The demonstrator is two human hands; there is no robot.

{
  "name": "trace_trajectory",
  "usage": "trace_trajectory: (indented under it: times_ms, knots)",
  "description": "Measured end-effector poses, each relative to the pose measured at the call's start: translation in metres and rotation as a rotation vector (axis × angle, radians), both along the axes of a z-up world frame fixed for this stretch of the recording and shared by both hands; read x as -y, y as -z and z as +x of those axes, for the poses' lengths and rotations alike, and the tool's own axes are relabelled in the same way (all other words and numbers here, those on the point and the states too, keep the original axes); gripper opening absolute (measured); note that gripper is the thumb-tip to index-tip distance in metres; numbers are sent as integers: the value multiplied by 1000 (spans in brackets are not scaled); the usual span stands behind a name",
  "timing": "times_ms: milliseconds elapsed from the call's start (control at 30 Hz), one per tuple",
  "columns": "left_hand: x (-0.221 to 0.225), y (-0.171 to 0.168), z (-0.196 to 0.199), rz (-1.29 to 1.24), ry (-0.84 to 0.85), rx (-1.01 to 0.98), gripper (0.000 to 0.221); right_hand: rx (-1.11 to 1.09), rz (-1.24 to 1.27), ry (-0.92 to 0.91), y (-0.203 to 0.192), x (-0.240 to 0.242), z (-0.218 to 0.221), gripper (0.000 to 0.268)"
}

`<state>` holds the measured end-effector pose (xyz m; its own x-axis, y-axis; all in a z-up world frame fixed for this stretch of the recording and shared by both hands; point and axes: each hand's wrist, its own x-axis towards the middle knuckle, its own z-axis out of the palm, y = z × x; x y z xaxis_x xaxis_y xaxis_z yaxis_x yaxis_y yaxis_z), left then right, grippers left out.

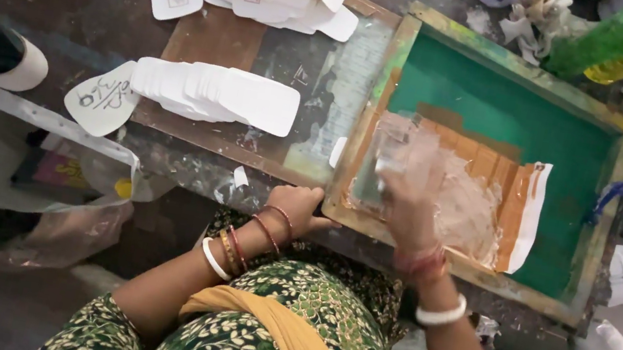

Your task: Performing manual screen printing on small white material tags.

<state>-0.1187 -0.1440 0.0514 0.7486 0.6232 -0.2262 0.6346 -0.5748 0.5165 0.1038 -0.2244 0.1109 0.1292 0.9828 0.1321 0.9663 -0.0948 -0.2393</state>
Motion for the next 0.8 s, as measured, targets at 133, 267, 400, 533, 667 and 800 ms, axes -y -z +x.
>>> trace_trajectory:
  times_ms: [133, 267, 400, 533, 667, 800]
  knots:
    - [1, -7, 0, -1, -17, 15, 66, -255, 127, -35, -19, 49, -37, 36]
    - [1, -15, -6, -173, -123, 172, 61, -367, 253, 29, -14, 65, -43, 34]
    - [-3, -66, -12, -393, -65, 437, 51, -223, 571, 118, -28, 76, -37, 21]
    - [-14, -100, 4, -517, 125, 787, 43, -90, 901, 342, -35, 106, 6, 16]
    - [-64, -16, 57, 514, -22, 354, 41, 22, 1155, 374, -66, 125, 34, 19]
    - [-84, 53, 96, 488, -39, 372, 29, -293, 1261, 511, -95, 122, 27, 24]
